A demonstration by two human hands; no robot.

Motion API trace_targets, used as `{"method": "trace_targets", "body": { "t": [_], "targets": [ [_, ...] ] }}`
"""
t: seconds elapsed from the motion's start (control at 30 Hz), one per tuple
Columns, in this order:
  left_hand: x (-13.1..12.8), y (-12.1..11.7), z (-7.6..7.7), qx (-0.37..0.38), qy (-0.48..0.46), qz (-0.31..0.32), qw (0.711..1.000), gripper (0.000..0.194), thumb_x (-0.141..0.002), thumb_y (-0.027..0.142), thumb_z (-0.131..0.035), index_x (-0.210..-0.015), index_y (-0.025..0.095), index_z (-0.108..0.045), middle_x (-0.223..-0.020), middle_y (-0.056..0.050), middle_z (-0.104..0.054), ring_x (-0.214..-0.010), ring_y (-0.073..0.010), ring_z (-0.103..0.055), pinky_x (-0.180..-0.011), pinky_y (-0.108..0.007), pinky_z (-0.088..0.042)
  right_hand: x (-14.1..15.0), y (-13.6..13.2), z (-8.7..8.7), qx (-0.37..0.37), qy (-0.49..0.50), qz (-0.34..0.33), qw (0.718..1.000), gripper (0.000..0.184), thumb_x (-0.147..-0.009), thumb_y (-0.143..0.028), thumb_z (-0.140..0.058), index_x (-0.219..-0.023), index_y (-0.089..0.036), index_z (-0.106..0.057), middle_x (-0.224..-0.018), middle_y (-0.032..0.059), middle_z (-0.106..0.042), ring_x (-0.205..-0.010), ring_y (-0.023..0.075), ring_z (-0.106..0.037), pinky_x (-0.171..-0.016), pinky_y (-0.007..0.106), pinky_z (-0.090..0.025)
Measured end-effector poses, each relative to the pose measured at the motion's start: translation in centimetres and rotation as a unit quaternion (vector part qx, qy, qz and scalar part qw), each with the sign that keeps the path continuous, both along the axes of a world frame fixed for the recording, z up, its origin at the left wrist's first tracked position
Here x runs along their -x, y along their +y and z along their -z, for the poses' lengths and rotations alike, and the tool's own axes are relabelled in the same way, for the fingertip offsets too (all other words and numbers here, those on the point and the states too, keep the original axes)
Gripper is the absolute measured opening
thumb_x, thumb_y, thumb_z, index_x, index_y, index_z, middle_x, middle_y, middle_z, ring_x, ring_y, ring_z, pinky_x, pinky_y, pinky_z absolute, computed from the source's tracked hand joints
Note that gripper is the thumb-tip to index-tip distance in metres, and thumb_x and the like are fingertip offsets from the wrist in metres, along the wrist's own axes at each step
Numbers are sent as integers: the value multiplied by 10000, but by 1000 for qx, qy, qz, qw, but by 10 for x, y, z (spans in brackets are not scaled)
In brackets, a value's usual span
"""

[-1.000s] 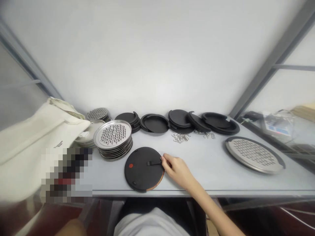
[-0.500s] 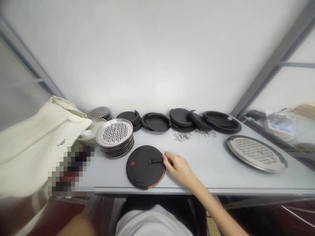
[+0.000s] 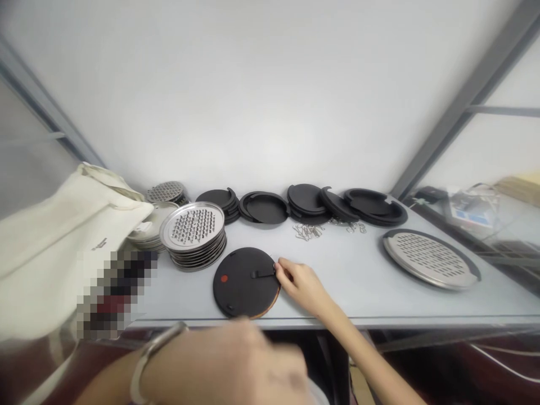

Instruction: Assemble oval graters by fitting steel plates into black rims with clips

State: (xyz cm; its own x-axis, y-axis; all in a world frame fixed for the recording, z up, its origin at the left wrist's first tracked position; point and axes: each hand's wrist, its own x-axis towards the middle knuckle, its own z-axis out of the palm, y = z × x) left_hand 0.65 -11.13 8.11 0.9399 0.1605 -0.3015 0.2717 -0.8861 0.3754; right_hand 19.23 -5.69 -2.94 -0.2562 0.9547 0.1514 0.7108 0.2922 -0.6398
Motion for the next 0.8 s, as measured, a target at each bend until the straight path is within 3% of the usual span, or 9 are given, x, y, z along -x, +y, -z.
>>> {"method": "trace_targets", "body": {
  "t": [0.03, 0.1, 0.17, 0.23, 0.3, 0.47, 0.8],
  "targets": [
    [2, 14, 3, -52, -22, -35, 998, 449, -954, 333, -212, -1147, 208, -597, -1020, -141, -617, -856, -212, -605, -592, -324, -449, 0, 0, 0, 0, 0, -2, 1000, 319, -966, -344, -316, -671, -224, -318, -559, -48, -403, -515, 130, -393, -544, 242, -276],
    [8, 43, 11, -264, -99, -118, 952, 374, -975, 211, -222, -1064, 131, -575, -964, -143, -610, -782, -208, -599, -611, -326, -432, -1, 0, 1, -1, 0, -4, 1000, 306, -961, -332, -324, -676, -224, -339, -573, -39, -440, -526, 134, -420, -548, 242, -286],
    [14, 72, 21, -319, -129, -90, 934, 324, -992, 321, -298, -937, 155, -572, -840, -77, -612, -685, -187, -591, -568, -293, -401, -1, 1, 1, -4, -4, -5, 1000, 305, -961, -334, -324, -679, -223, -353, -573, -39, -448, -522, 134, -430, -548, 242, -291],
    [18, 96, 34, -323, -140, -68, 934, 401, -960, 483, -364, -828, 155, -553, -768, -60, -609, -626, -173, -582, -537, -275, -375, -1, 1, 2, -8, -7, -3, 1000, 319, -966, -344, -316, -673, -224, -354, -555, -45, -429, -505, 131, -424, -541, 241, -291],
    [17, 111, 46, -311, -142, -52, 938, 414, -926, 536, -415, -809, 162, -546, -757, -48, -619, -606, -168, -580, -528, -273, -360, 0, 1, 2, -10, -8, -1, 1000, 324, -967, -346, -316, -670, -224, -362, -547, -46, -428, -496, 129, -422, -533, 240, -292],
    [1, 121, 68, -289, -178, -49, 939, 270, -897, 410, -486, -815, 164, -560, -780, -42, -632, -627, -164, -586, -533, -284, -353, -1, 0, 3, -16, -7, 5, 1000, 308, -966, -330, -321, -699, -221, -428, -584, -25, -511, -518, 137, -465, -543, 242, -318],
    [8, 121, 76, -243, -221, -50, 943, 158, -869, 328, -514, -803, 195, -566, -760, -5, -647, -644, -136, -585, -540, -265, -325, -1, 0, 0, -19, -4, -8, 1000, 343, -968, -342, -322, -665, -217, -421, -562, -32, -486, -510, 133, -452, -539, 237, -328]
  ]
}}
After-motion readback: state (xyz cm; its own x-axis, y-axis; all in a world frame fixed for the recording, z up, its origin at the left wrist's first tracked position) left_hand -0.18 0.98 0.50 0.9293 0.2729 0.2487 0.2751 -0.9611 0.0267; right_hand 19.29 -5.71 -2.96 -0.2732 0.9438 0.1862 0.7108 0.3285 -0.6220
